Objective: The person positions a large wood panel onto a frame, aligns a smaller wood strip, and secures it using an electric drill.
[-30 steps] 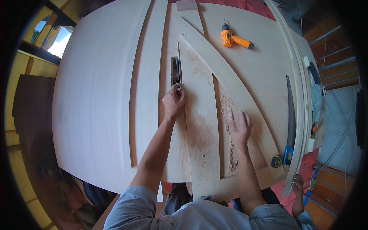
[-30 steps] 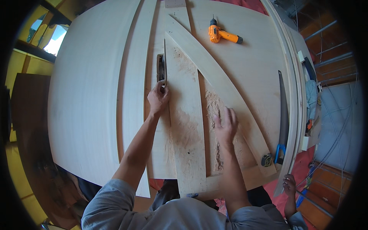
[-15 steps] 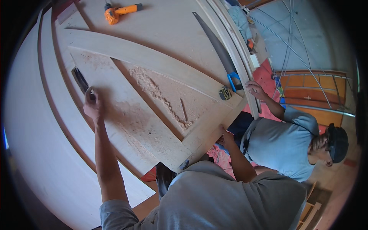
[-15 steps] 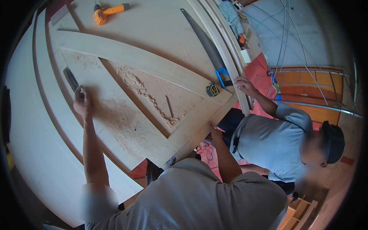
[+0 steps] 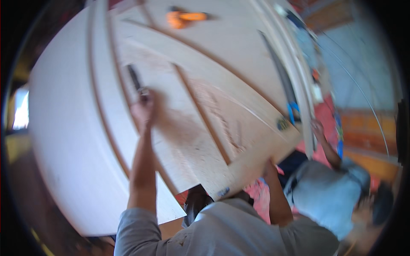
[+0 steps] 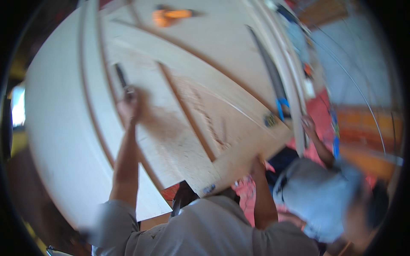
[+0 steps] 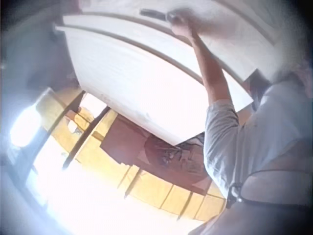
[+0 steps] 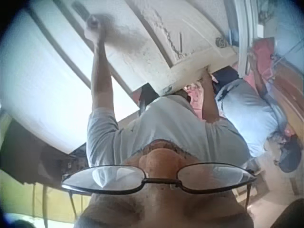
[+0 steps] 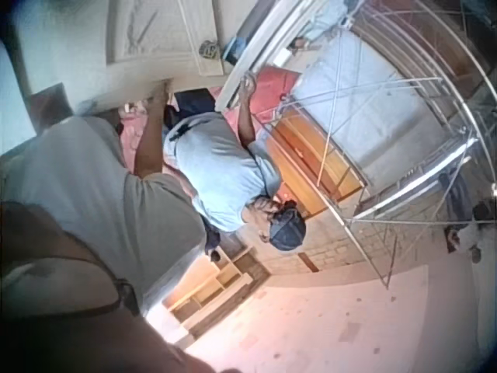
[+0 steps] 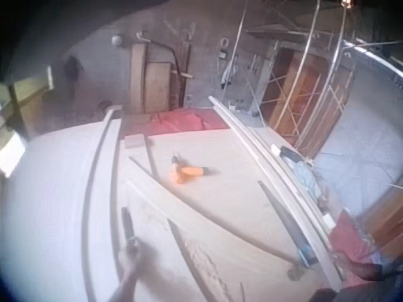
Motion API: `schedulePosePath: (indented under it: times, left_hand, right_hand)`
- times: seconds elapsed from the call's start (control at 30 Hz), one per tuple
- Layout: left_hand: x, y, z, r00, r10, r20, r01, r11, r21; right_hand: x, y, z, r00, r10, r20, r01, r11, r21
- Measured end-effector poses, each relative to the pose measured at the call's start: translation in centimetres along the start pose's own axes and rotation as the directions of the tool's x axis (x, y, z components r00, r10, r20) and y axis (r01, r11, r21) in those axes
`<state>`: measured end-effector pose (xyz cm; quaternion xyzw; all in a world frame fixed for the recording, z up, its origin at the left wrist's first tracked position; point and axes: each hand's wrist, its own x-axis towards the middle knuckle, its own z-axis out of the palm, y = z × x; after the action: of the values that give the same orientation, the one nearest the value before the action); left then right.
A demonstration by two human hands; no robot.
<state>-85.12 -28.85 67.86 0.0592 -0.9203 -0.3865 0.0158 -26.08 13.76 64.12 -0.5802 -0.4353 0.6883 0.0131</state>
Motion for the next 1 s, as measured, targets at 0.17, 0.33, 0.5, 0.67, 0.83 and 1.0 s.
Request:
schedulePosePath:
  times: [0.17,0.33,0.5,0.67,0.83,1.0]
  left_hand:
    - [0.6,0.0,-0.5,0.984,0.101,-0.145,-0.119,0.986,-0.12]
    - [-0.1,-1.0,-1.3,0.976,0.083,-0.199,-0.12,0.976,-0.181]
    - [-0.2,-0.6,-0.1,0.972,0.06,-0.229,-0.101,0.98,-0.17]
    - [0.0,-0.6,0.0,0.974,0.03,-0.224,-0.073,0.98,-0.186]
    - [0.1,-0.5,0.1,0.97,0.026,-0.243,-0.077,0.976,-0.204]
    - [0.1,-0.7,0.2,0.959,0.02,-0.282,-0.091,0.966,-0.244]
  right_hand:
    - [-4.4,-2.4,6.5,0.969,0.192,-0.157,-0.19,0.981,0.029]
    - [-4.2,-3.1,5.5,0.966,0.15,-0.212,-0.159,0.987,-0.025]
    - [-4.4,-3.4,4.6,0.983,0.171,-0.066,-0.173,0.984,-0.026]
    - [-5.3,-3.4,6.0,0.975,0.163,-0.148,-0.169,0.985,-0.029]
    - [-5.7,-3.3,6.6,0.968,0.178,-0.177,-0.183,0.983,-0.01]
    - [-6.1,-2.9,7.1,0.975,0.173,-0.139,-0.174,0.985,0.009]
